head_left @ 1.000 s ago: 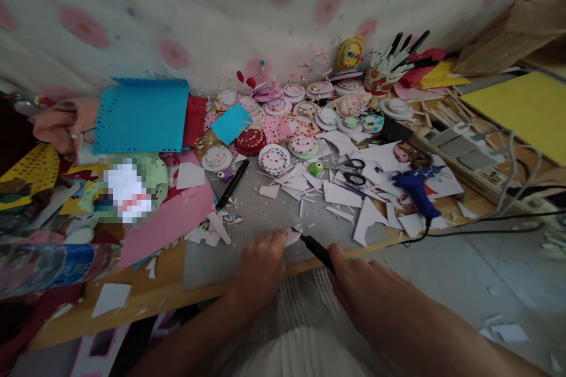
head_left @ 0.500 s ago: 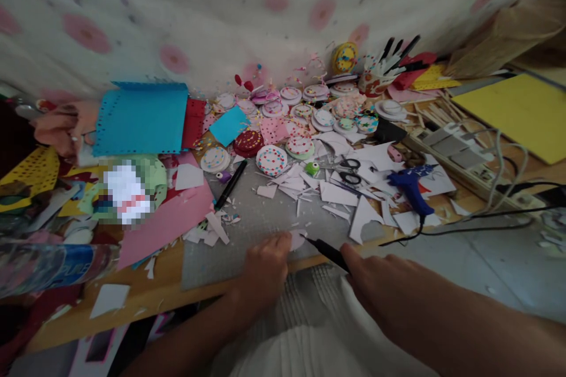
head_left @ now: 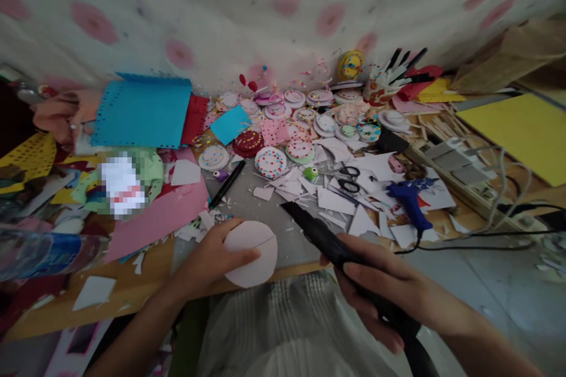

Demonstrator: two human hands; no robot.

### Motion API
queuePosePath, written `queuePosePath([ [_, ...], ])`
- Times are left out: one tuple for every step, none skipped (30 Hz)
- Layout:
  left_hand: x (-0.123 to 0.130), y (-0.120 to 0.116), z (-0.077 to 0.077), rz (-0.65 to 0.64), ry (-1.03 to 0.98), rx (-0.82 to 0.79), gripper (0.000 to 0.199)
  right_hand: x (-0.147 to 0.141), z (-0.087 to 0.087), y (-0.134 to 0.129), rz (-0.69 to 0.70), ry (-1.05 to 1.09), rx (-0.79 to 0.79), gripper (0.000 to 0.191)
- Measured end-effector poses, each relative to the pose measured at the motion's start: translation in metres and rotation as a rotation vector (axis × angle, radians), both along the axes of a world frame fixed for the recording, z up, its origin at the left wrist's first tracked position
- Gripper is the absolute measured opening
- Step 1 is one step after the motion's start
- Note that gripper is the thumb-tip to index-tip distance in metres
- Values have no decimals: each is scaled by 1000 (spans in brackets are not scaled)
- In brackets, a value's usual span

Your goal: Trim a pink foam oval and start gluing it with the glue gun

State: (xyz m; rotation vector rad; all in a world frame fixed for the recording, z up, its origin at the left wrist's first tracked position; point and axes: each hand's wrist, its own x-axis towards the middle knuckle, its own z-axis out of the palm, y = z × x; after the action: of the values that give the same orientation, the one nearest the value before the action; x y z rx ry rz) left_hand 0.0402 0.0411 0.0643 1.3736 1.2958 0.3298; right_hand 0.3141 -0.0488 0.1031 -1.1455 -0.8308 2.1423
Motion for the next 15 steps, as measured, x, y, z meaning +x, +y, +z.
queuePosePath([
  [-2, -3, 0, 36, -41, -68, 51, -3, -5, -2, 8, 48, -16, 35],
  [-2, -7, 0, 78, -80, -127, 52, -5, -9, -4, 18, 84, -24, 35],
  [-2, -10, 0, 118, -114, -181, 52, -6, -13, -4, 26, 107, -21, 35],
  [-1, -13, 0, 158, -141, -229, 51, -8, -18, -5, 30, 122, -6, 35],
  [0, -16, 0, 190, -162, -271, 49, -10, -23, -4, 19, 126, 19, 35],
  [2, -17, 1, 207, -181, -306, 46, -13, -28, -3, -7, 119, 48, 34],
  [5, -18, 1, 214, -197, -332, 44, -18, -33, -2, -42, 105, 78, 35],
  [7, -19, 1, 213, -210, -344, 42, -24, -38, 0, -87, 83, 105, 37],
  [9, -20, 1, 203, -218, -346, 41, -32, -44, 1, -134, 55, 122, 39],
  [12, -20, 0, 187, -218, -330, 40, -40, -48, 3, -164, 31, 133, 42],
  [14, -21, -1, 162, -208, -302, 40, -49, -53, 5, -200, 1, 127, 44],
  [15, -22, -3, 132, -185, -266, 39, -57, -56, 6, -211, -22, 110, 44],
  [16, -23, -5, 101, -154, -223, 39, -65, -59, 8, -218, -47, 84, 43],
  [17, -25, -8, 81, -126, -156, 39, -70, -61, 9, -231, -74, 54, 43],
  [16, -27, -11, 73, -102, -55, 41, -75, -63, 10, -250, -100, 28, 42],
])
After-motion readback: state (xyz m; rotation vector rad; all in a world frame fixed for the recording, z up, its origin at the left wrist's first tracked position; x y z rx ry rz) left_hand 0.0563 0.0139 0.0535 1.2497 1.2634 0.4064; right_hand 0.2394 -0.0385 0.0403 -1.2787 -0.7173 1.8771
